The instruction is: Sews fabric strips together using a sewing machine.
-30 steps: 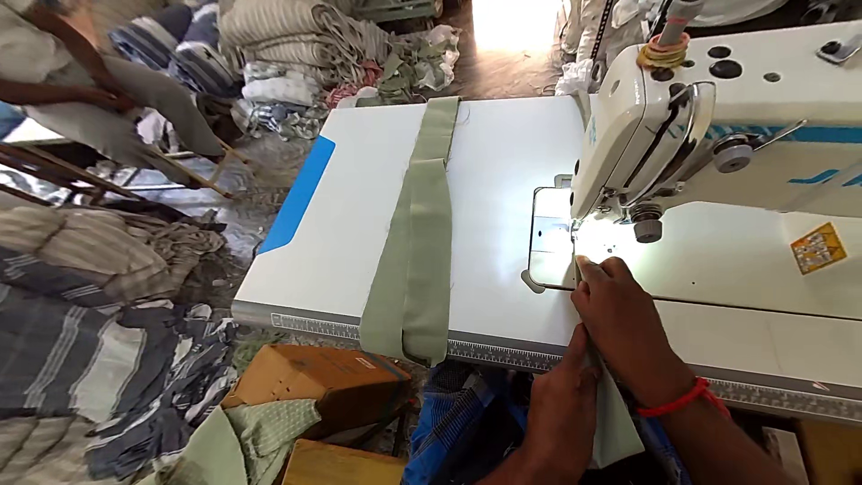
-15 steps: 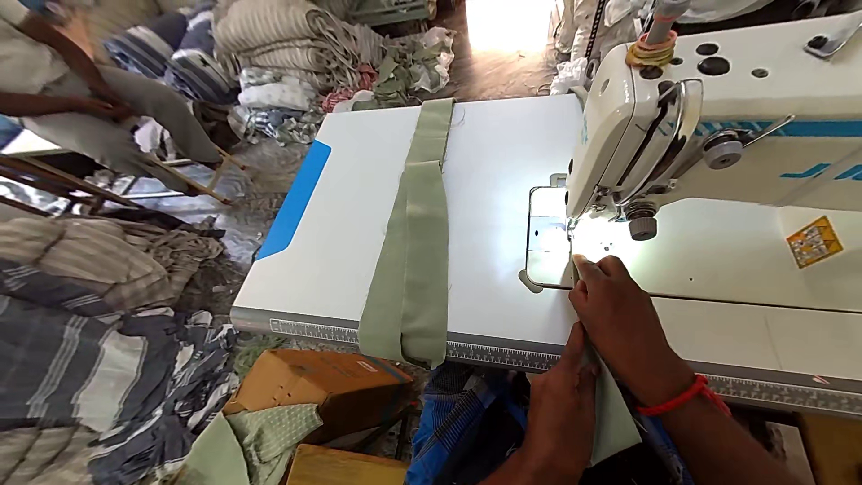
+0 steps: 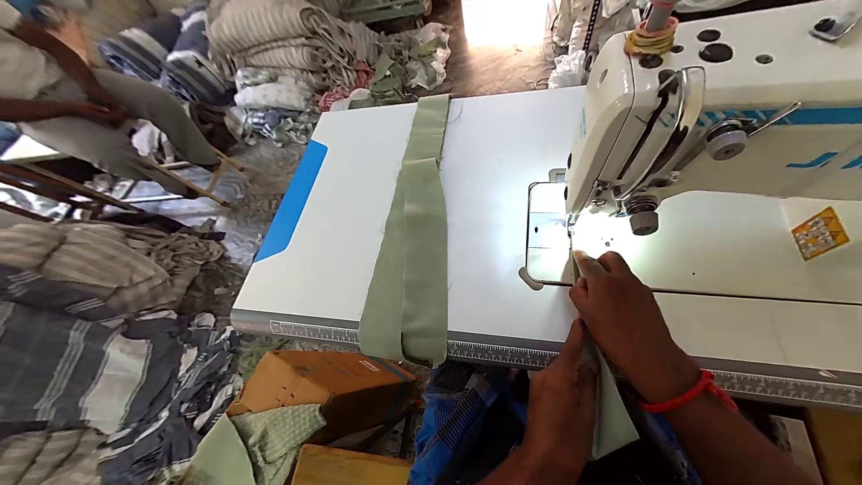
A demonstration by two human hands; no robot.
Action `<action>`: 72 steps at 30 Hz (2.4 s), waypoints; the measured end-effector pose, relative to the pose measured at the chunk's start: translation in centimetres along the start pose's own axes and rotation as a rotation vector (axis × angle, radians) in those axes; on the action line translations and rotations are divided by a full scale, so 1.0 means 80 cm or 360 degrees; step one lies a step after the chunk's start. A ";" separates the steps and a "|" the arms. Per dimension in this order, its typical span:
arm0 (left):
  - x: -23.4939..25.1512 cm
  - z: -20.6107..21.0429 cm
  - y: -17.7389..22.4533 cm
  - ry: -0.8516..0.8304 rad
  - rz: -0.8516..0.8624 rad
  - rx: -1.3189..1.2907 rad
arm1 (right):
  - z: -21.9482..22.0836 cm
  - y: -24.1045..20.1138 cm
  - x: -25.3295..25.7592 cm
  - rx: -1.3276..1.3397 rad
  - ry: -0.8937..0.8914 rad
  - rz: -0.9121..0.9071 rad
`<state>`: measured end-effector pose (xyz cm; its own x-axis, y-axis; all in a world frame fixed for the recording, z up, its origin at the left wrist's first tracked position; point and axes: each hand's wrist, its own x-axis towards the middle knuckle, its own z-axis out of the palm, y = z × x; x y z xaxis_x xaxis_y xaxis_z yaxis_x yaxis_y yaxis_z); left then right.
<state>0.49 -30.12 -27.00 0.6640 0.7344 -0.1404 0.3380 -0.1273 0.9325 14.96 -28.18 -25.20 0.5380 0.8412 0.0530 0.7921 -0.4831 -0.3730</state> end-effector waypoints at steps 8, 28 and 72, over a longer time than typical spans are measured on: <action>0.001 -0.003 0.000 0.0021 0.0005 0.0005 | 0.001 0.000 0.001 -0.0006 -0.0007 0.0007; 0.002 -0.005 -0.003 0.0000 0.0015 0.0002 | 0.001 0.000 0.001 0.0020 -0.0017 0.0022; 0.050 -0.061 -0.002 -0.0344 0.0201 -0.0512 | -0.068 0.086 -0.063 0.1236 -0.0704 0.0002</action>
<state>-0.17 -23.96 -26.06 0.8235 0.5648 -0.0532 0.0420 0.0327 0.9986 19.26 -37.06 -23.02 0.2507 0.9352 -0.2500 0.2865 -0.3184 -0.9036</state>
